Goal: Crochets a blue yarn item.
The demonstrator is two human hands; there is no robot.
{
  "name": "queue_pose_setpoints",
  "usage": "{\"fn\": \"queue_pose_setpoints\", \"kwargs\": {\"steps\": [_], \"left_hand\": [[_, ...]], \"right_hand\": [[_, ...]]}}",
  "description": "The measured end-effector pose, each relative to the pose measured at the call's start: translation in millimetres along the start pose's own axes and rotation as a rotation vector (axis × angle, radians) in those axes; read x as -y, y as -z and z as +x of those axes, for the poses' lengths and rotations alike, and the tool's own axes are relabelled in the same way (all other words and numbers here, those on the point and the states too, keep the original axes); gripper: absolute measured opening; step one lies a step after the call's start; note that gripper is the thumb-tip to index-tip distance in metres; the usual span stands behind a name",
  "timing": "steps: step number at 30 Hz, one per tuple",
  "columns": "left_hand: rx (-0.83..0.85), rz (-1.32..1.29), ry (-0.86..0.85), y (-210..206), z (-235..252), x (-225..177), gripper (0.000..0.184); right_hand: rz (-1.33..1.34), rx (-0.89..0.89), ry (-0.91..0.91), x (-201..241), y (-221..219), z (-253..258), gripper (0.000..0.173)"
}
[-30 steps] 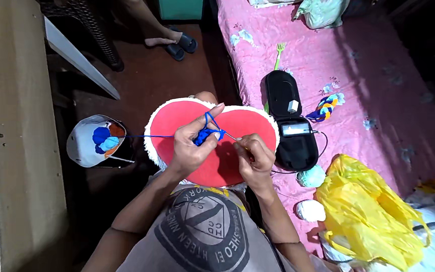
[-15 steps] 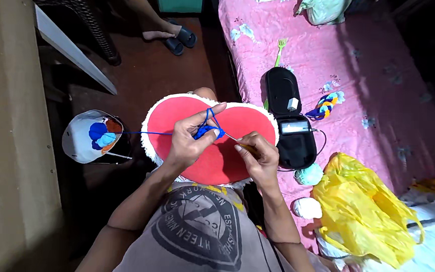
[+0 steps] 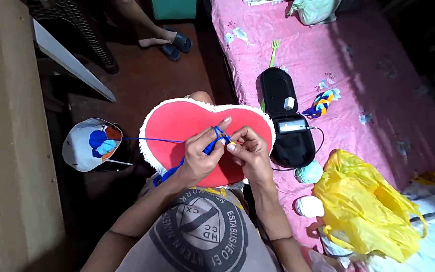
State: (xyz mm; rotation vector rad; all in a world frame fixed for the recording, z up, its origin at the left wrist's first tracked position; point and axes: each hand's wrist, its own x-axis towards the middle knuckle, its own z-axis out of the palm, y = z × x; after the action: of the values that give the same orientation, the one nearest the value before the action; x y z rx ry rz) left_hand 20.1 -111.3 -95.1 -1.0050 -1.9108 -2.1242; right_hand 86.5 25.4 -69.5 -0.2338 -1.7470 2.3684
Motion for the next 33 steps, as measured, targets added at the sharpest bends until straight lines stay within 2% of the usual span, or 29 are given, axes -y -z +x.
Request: {"fn": "queue_pose_setpoints", "kwargs": {"steps": [3, 6, 10, 14, 16, 18, 21, 24, 27, 30, 33], "left_hand": [[0.012, -0.188, 0.171, 7, 4, -11, 0.045], [0.057, -0.355, 0.361, 15, 11, -17, 0.045], [0.088, -0.526, 0.475, 24, 19, -16, 0.040], [0.113, -0.571, 0.563, 34, 24, -14, 0.036], [0.133, -0.588, 0.579, 39, 25, -12, 0.033], [0.171, -0.593, 0.568, 39, 26, -8, 0.030], [0.219, -0.306, 0.387, 33, 24, -5, 0.027], [0.238, -0.010, 0.136, 20, 16, 0, 0.028], [0.261, 0.135, -0.035, 11, 6, 8, 0.024], [0.280, 0.041, 0.002, 11, 4, 8, 0.017], [0.313, -0.095, 0.174, 24, 9, 4, 0.018]], "right_hand": [[0.086, -0.006, 0.100, -13, 2, -1, 0.015], [-0.184, -0.104, 0.350, -27, 4, -7, 0.014], [-0.632, -0.165, 0.679, -37, 14, -5, 0.002], [-0.823, -0.107, 0.821, -35, 24, -2, 0.007], [-0.746, -0.047, 0.775, -35, 30, -3, 0.007], [-0.534, 0.009, 0.595, -35, 35, -7, 0.002], [-0.279, 0.056, 0.294, -26, 38, -10, 0.015], [-0.348, 0.072, 0.229, -20, 32, -9, 0.014], [-0.454, 0.009, 0.234, -14, 20, -7, 0.014], [-0.331, -0.039, 0.179, -9, 14, -3, 0.028], [-0.147, -0.109, 0.157, -12, 11, 2, 0.025]]}}
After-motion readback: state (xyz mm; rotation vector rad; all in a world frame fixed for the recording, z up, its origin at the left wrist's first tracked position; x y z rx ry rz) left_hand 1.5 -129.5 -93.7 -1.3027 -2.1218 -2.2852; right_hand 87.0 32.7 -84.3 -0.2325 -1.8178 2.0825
